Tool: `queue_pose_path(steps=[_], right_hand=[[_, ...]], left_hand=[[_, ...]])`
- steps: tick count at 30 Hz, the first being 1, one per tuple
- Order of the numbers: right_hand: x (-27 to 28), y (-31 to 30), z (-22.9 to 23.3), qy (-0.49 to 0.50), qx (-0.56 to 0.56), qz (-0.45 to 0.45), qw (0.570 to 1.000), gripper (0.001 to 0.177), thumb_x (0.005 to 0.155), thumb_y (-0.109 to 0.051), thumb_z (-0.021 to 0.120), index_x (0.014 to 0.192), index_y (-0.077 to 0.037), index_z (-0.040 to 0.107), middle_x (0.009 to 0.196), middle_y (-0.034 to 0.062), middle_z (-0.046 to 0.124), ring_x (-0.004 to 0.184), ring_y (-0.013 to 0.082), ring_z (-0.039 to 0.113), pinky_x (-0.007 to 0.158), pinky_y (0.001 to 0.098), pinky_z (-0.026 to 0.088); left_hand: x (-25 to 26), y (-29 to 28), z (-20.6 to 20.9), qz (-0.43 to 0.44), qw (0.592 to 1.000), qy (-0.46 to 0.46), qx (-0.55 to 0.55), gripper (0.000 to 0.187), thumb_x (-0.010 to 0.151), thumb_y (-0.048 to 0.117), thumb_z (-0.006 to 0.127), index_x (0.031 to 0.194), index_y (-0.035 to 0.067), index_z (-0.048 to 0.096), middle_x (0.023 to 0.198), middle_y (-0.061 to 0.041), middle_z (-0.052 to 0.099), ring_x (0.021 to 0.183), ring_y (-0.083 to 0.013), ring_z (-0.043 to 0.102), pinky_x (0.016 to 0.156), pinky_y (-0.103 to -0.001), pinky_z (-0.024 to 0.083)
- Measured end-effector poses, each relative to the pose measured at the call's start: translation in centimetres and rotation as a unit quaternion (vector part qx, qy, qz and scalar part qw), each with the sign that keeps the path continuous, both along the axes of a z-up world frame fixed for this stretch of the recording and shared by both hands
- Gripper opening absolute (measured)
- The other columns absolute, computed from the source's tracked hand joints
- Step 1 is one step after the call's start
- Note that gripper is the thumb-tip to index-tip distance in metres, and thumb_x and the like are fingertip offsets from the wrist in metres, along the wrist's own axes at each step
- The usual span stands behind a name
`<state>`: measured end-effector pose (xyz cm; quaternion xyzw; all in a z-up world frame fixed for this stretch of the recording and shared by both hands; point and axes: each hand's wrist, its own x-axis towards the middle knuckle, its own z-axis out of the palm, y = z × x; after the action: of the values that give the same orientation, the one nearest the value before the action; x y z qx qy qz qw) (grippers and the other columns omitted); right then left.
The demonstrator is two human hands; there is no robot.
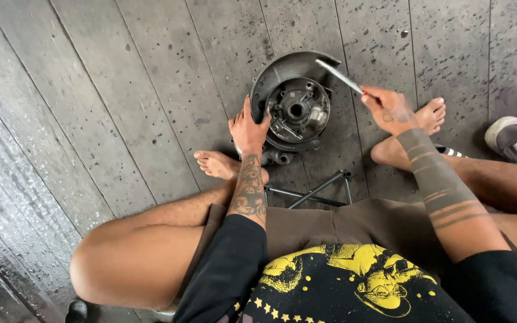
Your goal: The person sits on the floor and scrubs a metal mechanical part with a wire brush. They rotate the part to clean different areas, including the inner surfaces and edges, while holding it steady with their other hand.
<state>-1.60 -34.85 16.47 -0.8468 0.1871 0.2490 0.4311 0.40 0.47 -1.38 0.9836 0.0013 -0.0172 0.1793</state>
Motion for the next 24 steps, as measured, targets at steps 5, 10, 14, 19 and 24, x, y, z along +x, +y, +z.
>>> queue_pose_path(steps=[5,10,14,19,24], right_hand=[[0.2,2.7,-0.1,0.026,-0.082,0.036,0.996,0.031,0.106,-0.032,0.061,0.135,-0.025,0.070,0.107,0.0179,0.076,0.099,0.0458,0.070,0.090,0.0572,0.056],[0.5,1.4,0.3,0.016,-0.191,0.064,0.979,0.030,0.109,-0.038,0.060,0.136,-0.030,0.071,0.102,0.0160,0.078,0.094,0.0419,0.073,0.091,0.0524,0.058],[-4.6,1.7,-1.2,0.012,-0.163,-0.025,0.986,0.035,0.107,-0.034,0.059,0.139,-0.026,0.069,0.105,0.0213,0.076,0.097,0.0458,0.071,0.088,0.0567,0.057],[-0.3,6.0,-0.3,-0.055,-0.178,0.054,0.981,0.034,0.109,-0.034,0.058,0.141,-0.028,0.068,0.104,0.0174,0.076,0.098,0.0411,0.072,0.088,0.0558,0.059],[2.1,6.1,-2.8,-0.106,-0.186,0.139,0.967,0.031,0.111,-0.032,0.055,0.139,-0.030,0.068,0.105,0.0177,0.075,0.100,0.0417,0.073,0.088,0.0581,0.059]], left_hand=[[-0.1,0.0,-0.1,-0.003,1.000,0.009,0.006,0.074,0.099,0.061,0.066,0.156,0.016,0.049,0.115,-0.006,0.077,0.111,-0.0201,0.075,0.101,-0.044,0.052],[-0.2,-0.2,0.4,0.000,1.000,0.003,0.009,0.073,0.100,0.062,0.064,0.156,0.016,0.050,0.115,-0.006,0.077,0.110,-0.0204,0.075,0.100,-0.044,0.052],[-0.3,-0.2,0.5,0.001,1.000,-0.013,0.015,0.073,0.099,0.061,0.065,0.155,0.017,0.050,0.113,-0.005,0.076,0.107,-0.0190,0.075,0.097,-0.043,0.053],[-0.3,-0.1,0.7,-0.001,1.000,-0.025,0.002,0.072,0.098,0.060,0.066,0.154,0.016,0.052,0.110,-0.005,0.077,0.105,-0.0196,0.076,0.096,-0.043,0.054],[-0.4,-0.1,0.5,-0.002,1.000,-0.025,0.006,0.073,0.098,0.062,0.064,0.154,0.016,0.052,0.109,-0.006,0.078,0.103,-0.0199,0.076,0.095,-0.043,0.053]])
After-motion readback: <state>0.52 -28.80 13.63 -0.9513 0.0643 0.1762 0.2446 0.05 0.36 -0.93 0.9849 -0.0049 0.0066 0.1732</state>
